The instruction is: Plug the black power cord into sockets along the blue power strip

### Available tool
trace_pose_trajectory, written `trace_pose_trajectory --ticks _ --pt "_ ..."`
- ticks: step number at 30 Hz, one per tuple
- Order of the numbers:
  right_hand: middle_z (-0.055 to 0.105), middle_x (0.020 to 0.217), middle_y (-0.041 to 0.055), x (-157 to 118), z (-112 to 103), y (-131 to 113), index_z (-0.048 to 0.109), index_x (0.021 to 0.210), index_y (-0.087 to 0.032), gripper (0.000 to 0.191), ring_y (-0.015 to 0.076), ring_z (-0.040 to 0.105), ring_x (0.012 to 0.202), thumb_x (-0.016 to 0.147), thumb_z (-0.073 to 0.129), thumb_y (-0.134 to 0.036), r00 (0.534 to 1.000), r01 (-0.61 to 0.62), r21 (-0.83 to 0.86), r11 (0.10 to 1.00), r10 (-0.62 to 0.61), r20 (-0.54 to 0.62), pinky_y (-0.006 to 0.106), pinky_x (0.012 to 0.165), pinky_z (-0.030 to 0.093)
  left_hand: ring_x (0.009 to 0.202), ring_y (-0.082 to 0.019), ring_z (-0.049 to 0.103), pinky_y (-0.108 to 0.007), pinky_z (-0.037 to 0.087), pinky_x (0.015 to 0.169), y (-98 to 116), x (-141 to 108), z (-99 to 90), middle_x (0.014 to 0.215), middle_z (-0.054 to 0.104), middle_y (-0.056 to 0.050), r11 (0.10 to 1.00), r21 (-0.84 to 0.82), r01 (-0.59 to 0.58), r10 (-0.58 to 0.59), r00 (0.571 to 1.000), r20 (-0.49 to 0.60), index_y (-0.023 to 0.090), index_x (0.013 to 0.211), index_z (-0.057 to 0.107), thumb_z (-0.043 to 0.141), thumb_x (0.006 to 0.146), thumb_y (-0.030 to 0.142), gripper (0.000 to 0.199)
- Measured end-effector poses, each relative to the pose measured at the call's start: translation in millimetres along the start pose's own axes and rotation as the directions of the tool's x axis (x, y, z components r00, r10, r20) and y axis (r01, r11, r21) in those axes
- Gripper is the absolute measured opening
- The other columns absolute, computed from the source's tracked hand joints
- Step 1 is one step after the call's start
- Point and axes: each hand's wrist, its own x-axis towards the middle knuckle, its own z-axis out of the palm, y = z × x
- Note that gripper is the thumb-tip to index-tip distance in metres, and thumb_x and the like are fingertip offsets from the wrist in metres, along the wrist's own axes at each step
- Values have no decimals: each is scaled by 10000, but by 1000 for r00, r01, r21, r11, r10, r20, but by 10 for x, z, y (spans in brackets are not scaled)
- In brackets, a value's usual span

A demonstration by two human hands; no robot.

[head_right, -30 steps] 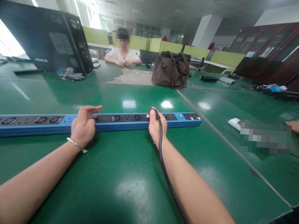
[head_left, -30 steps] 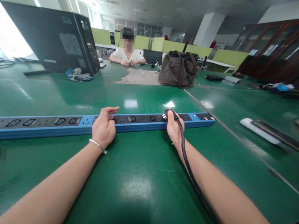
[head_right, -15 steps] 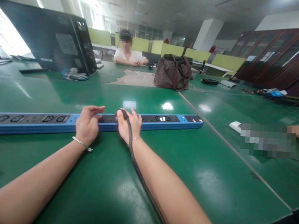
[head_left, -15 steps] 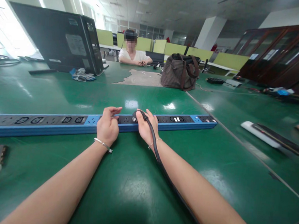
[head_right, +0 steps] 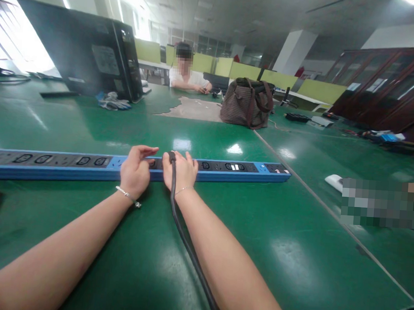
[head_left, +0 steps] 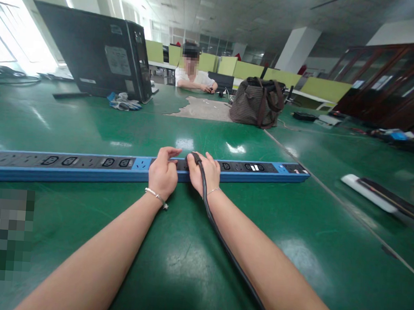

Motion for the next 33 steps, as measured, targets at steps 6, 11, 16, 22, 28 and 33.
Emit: trace_pose_trajectory --ticks 6,11,16,22,28,33 --pt "643 1225 64 -51 42 -126 639 1148 -204 377 290 412 1310 933 412 -415 998 55 -47 997 -57 -30 498 1084 248 1039 -161 621 -330 561 855 -25 7 3 1064 643 -66 1000 -8 -5 5 1000 -6 191 1001 518 366 729 57 339" --pt "685 1135 91 -50 47 -163 648 1112 -200 384 283 440 1296 948 383 -424 998 51 -82 995 -53 -22 510 1090 223 1041 -159 617 -331 558 861 -25 12 5 1061 642 -64 1000 -14 0 0 1000 -8 192 1002 520 365 727 48 347" --pt "701 1086 114 -36 115 -173 640 1119 -167 428 273 452 1289 970 322 -411 1000 11 -123 992 -14 -23 506 1102 191 1028 -157 621 -323 554 851 -31 13 5 1052 647 -66 1000 -7 -6 5 1000 -13 185 997 527 365 729 48 342" --pt "678 1147 122 -92 160 -69 621 1185 -150 472 280 479 1262 968 316 -437 997 1 -146 989 -13 -76 472 1084 239 1016 -163 626 -330 519 889 -18 11 -10 1056 662 -78 997 76 -26 27 1000 -2 163 1021 560 379 757 72 333" --pt "655 1206 81 -140 132 -12 607 1213 -154 467 279 480 1255 972 316 -429 995 43 -187 981 -60 -83 439 1077 267 988 -162 634 -319 477 913 42 9 -34 1054 688 -53 965 261 -37 31 999 28 168 1049 608 388 801 121 335" --pt "640 1231 83 -121 141 -49 553 1276 -135 459 270 482 1251 972 320 -389 995 101 -218 971 -100 14 438 1067 296 976 -169 639 -318 475 904 56 17 -40 1054 696 -52 955 294 -28 17 999 42 168 1053 621 385 802 143 346"
